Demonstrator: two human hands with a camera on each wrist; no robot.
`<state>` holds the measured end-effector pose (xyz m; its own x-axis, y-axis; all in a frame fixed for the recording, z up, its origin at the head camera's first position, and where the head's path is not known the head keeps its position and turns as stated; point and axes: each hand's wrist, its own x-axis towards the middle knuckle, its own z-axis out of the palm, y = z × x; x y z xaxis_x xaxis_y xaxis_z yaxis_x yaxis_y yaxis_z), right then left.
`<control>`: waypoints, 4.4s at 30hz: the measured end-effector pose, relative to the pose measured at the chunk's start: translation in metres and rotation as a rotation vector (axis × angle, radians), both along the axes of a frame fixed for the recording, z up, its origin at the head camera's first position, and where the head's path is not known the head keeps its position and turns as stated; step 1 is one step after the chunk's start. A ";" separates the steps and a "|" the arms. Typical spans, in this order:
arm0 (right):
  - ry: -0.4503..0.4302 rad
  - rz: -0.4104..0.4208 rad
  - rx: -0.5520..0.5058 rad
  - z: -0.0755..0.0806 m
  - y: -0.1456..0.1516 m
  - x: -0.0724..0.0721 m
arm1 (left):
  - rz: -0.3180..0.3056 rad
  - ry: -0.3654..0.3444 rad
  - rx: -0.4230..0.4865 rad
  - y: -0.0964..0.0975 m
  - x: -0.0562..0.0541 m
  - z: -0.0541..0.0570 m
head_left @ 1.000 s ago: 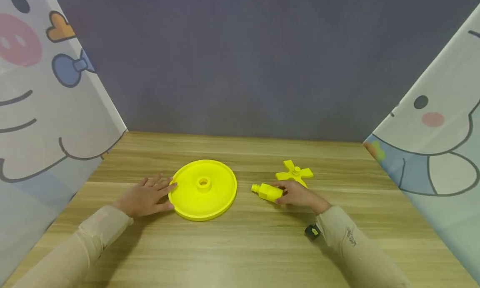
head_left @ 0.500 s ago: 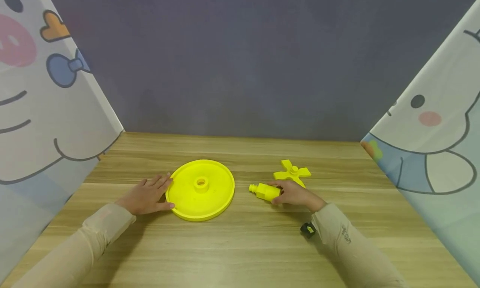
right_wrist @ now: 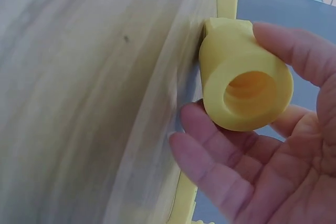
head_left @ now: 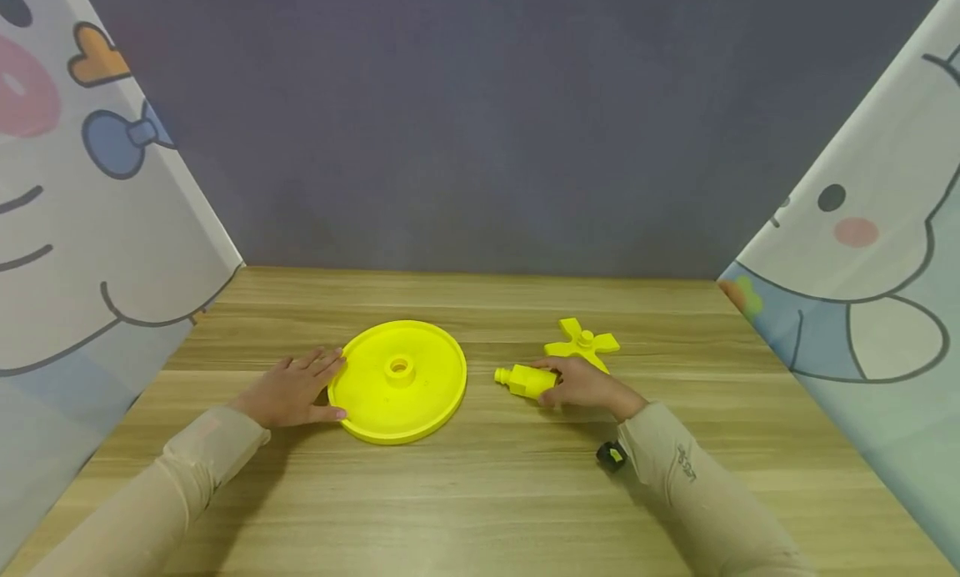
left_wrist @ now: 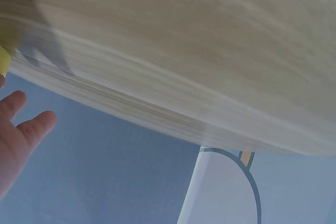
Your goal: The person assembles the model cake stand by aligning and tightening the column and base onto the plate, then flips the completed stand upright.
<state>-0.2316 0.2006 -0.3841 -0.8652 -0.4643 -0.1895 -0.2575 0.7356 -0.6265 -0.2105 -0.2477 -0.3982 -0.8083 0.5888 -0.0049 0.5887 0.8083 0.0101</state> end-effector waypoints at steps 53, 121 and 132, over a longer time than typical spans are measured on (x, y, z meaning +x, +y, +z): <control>0.042 -0.160 -0.473 0.005 -0.068 -0.010 | 0.098 -0.048 0.031 0.005 0.002 -0.001; 0.296 0.074 -0.354 0.023 -0.148 -0.021 | 0.095 -0.063 0.037 0.002 0.002 -0.004; 0.315 0.058 -0.312 0.031 -0.150 -0.023 | 0.093 -0.054 0.032 0.003 0.001 -0.004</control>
<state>-0.2544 0.0501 -0.3532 -0.8290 -0.5070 0.2360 -0.5069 0.5028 -0.7002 -0.2092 -0.2448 -0.4021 -0.8585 0.5118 -0.0323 0.5091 0.8582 0.0664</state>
